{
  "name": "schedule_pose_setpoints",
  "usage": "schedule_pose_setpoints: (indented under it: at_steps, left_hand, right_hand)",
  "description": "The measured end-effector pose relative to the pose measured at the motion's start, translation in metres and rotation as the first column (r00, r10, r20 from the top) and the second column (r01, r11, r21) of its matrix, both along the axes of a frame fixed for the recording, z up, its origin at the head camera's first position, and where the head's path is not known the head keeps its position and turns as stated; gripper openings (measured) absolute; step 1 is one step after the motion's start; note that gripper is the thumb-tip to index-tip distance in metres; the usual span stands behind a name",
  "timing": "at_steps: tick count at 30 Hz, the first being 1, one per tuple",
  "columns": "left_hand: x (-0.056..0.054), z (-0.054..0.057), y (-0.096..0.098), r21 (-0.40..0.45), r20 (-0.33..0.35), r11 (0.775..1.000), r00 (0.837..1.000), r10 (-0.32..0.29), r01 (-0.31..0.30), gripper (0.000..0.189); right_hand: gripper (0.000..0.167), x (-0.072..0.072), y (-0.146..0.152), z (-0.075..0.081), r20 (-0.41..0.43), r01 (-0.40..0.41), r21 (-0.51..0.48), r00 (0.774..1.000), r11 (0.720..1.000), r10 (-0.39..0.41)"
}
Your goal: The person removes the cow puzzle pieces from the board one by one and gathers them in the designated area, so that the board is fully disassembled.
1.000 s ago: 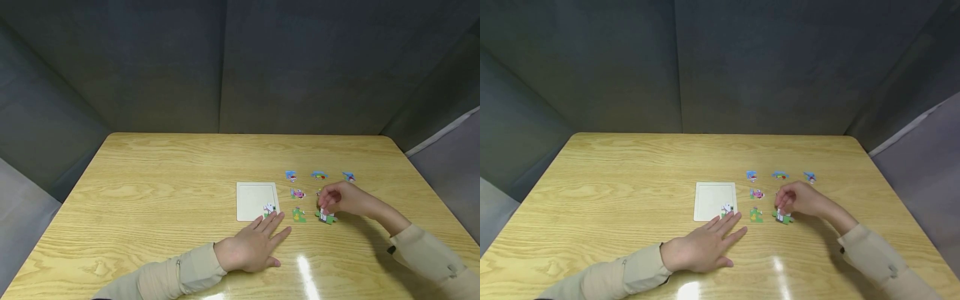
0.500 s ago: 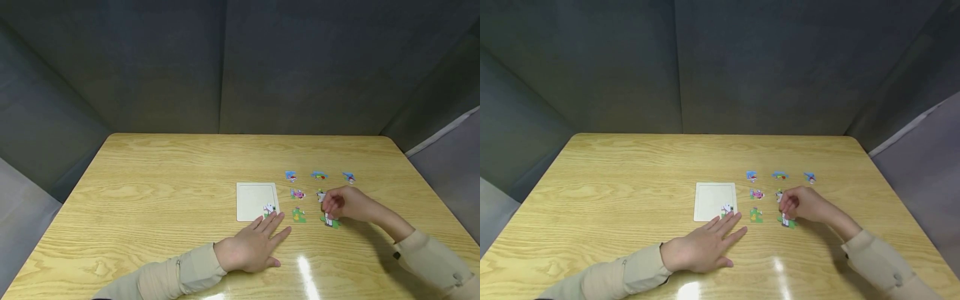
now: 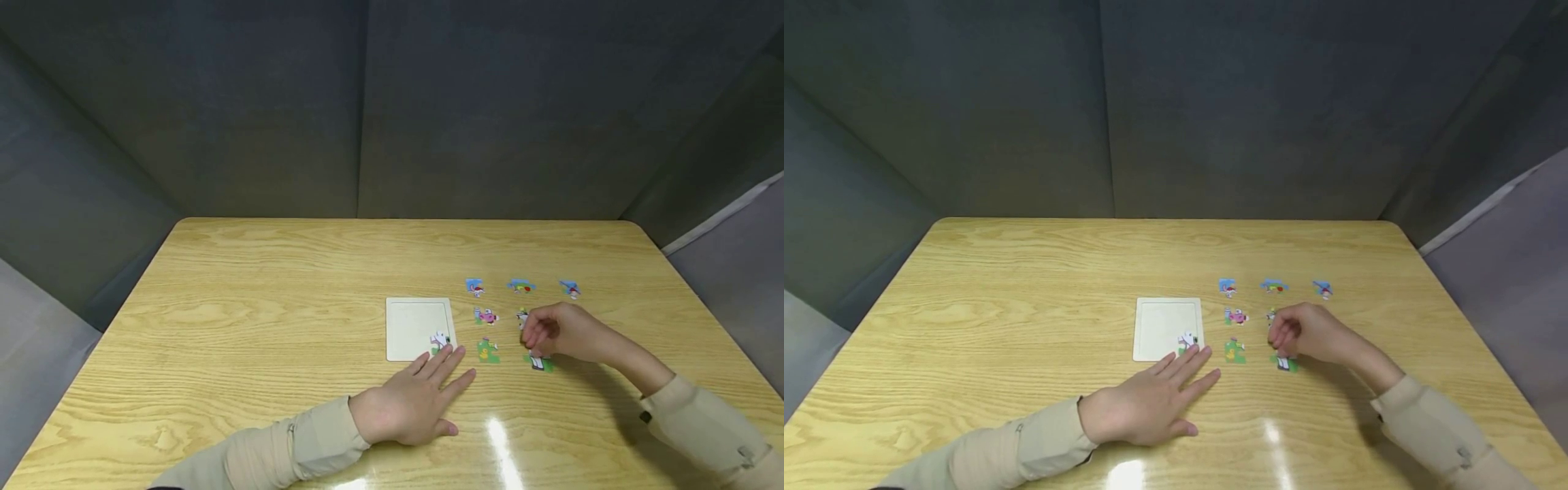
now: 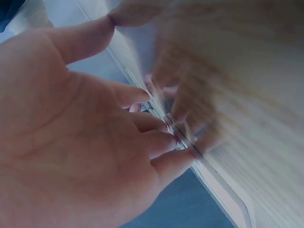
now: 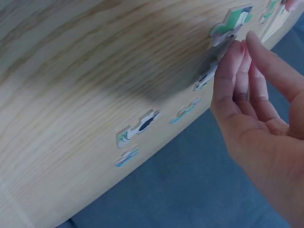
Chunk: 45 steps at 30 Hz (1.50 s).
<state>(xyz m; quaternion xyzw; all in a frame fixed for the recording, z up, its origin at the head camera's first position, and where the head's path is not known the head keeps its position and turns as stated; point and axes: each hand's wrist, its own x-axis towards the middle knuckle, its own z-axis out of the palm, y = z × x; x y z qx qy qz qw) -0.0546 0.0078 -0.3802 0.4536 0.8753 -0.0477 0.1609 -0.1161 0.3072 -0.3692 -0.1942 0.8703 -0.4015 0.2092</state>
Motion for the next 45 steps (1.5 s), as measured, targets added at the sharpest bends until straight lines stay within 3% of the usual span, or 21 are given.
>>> schedule_pose_setpoints:
  at_steps: [15, 30, 39, 45]
  left_hand:
    - [-0.002, 0.000, 0.002, -0.003, 0.025, 1.000, 1.000, 0.008, -0.008, 0.078]
    - [0.002, 0.002, -0.009, 0.054, 0.011, 0.998, 1.000, -0.025, 0.025, 0.076]
    - [0.012, 0.002, -0.020, 0.063, -0.034, 0.998, 0.999, -0.029, 0.031, 0.077]
    - [0.014, 0.001, -0.020, 0.050, -0.058, 0.998, 0.998, -0.038, 0.041, 0.077]
  right_hand:
    - [0.015, -0.013, -0.028, 0.012, -0.108, -0.067, -0.007, 0.992, 0.998, 0.065]
    - [0.011, -0.026, -0.074, 0.003, -0.021, -0.100, -0.074, 0.995, 0.992, 0.099]
    - [0.012, -0.037, -0.100, 0.000, -0.045, -0.135, -0.101, 0.990, 0.986, 0.131]
    - [0.010, -0.040, -0.113, -0.002, -0.059, -0.163, -0.067, 0.986, 0.984, 0.159]
